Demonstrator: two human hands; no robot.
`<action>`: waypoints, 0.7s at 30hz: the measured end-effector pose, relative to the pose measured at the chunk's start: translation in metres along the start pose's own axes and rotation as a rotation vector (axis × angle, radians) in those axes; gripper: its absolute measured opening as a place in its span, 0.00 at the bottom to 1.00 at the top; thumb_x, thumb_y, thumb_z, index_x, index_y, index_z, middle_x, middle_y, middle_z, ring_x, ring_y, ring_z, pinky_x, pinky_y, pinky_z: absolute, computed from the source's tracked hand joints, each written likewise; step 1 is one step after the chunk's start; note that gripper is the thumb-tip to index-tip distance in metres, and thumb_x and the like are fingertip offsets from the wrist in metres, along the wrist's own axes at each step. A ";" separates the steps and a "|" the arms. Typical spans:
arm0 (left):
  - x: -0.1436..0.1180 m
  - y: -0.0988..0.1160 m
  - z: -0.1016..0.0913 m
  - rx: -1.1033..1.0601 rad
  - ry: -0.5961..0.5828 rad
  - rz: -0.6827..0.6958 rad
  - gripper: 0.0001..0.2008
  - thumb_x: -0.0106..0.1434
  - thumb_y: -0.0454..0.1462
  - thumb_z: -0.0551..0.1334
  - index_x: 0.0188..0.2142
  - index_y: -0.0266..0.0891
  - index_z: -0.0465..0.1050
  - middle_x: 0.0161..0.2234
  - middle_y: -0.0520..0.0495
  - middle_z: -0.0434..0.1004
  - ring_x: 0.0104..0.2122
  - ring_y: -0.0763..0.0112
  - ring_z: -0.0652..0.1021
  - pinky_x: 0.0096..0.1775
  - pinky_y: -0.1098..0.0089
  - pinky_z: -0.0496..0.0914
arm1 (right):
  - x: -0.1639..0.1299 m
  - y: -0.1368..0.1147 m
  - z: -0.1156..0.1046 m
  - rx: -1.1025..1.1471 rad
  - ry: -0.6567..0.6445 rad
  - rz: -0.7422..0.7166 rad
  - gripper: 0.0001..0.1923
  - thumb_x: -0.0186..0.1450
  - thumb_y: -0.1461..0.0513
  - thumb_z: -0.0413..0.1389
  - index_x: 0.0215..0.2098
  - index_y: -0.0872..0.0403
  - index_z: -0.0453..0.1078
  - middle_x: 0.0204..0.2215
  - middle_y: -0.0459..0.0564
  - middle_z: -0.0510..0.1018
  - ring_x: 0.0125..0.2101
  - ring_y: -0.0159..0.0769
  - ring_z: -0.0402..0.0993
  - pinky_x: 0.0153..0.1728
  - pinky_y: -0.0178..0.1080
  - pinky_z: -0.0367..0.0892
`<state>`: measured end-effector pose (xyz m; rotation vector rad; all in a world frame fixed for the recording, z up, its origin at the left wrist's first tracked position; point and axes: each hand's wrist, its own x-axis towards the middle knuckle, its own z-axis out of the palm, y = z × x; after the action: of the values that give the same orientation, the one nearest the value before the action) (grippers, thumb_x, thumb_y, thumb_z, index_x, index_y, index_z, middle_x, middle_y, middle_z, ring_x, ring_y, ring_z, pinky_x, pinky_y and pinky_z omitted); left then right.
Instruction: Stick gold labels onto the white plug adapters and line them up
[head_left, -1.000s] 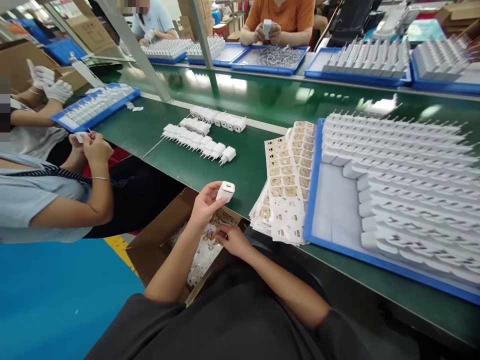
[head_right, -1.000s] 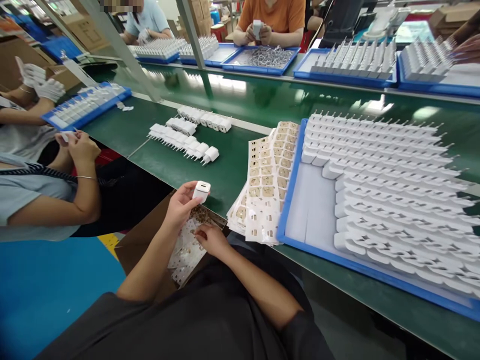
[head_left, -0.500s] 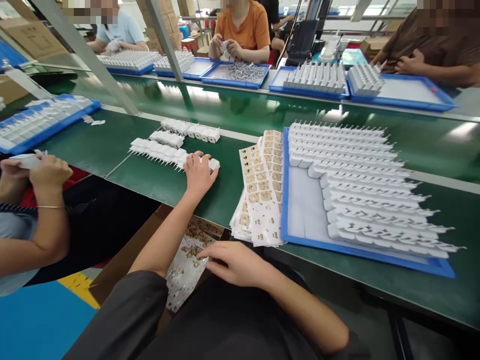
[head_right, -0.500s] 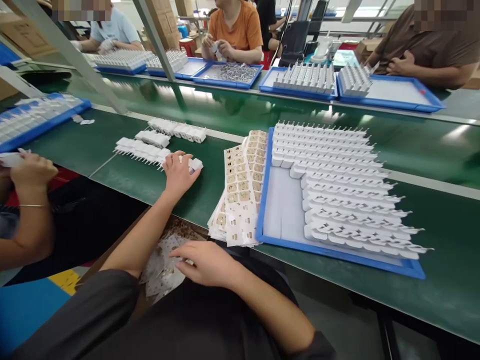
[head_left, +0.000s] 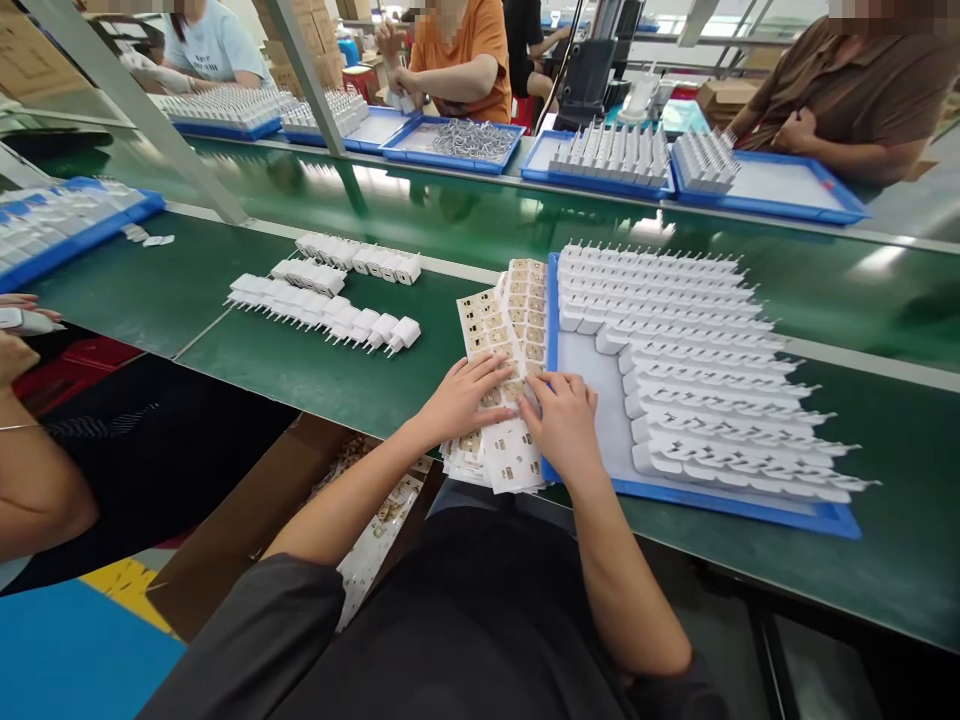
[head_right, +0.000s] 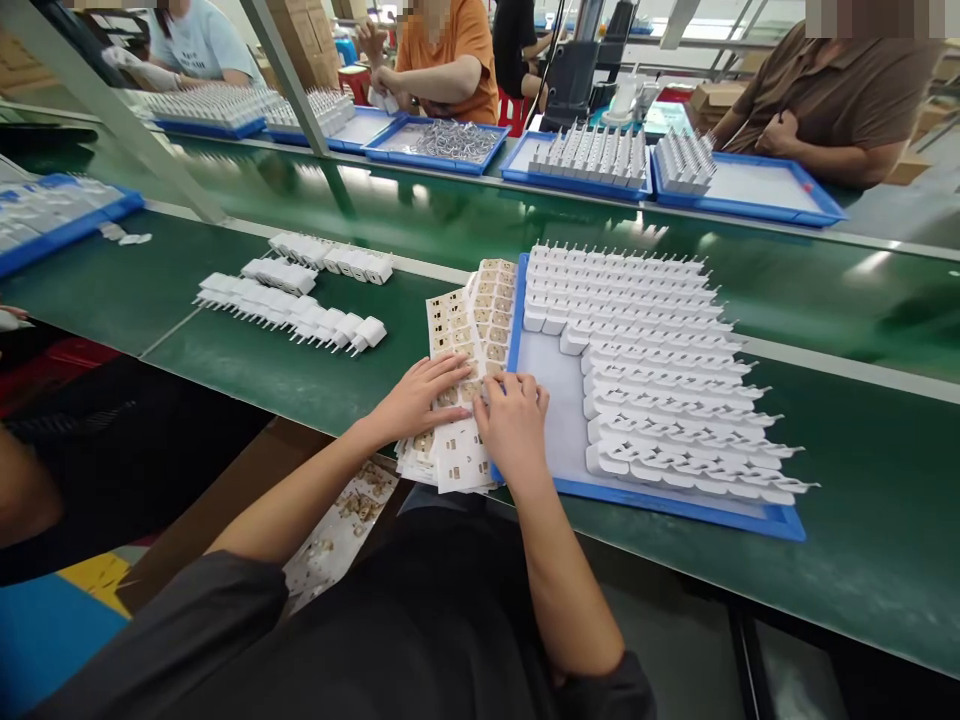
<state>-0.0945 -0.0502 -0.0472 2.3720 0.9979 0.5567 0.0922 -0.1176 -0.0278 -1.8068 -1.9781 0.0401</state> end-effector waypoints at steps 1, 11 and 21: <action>-0.001 -0.001 0.001 -0.008 0.016 0.002 0.32 0.66 0.54 0.63 0.66 0.46 0.65 0.70 0.40 0.60 0.70 0.48 0.60 0.69 0.46 0.49 | -0.001 -0.001 0.001 0.004 0.000 0.003 0.14 0.70 0.60 0.58 0.52 0.55 0.76 0.51 0.58 0.80 0.52 0.56 0.66 0.51 0.55 0.58; -0.006 -0.004 0.009 -0.060 0.100 0.031 0.32 0.66 0.52 0.64 0.66 0.48 0.65 0.69 0.41 0.62 0.70 0.49 0.60 0.69 0.46 0.51 | 0.004 -0.004 -0.001 0.032 0.054 0.019 0.11 0.72 0.62 0.55 0.48 0.54 0.77 0.44 0.55 0.83 0.48 0.50 0.68 0.51 0.52 0.56; -0.007 -0.001 0.007 0.014 0.031 0.020 0.32 0.68 0.54 0.61 0.68 0.49 0.61 0.71 0.40 0.57 0.71 0.50 0.59 0.69 0.43 0.52 | 0.022 -0.001 0.005 -0.154 0.109 -0.111 0.10 0.71 0.65 0.51 0.34 0.52 0.73 0.33 0.52 0.81 0.37 0.45 0.72 0.39 0.45 0.62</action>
<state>-0.0958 -0.0566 -0.0547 2.3951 0.9953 0.5972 0.0884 -0.0955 -0.0255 -1.7477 -2.0476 -0.2469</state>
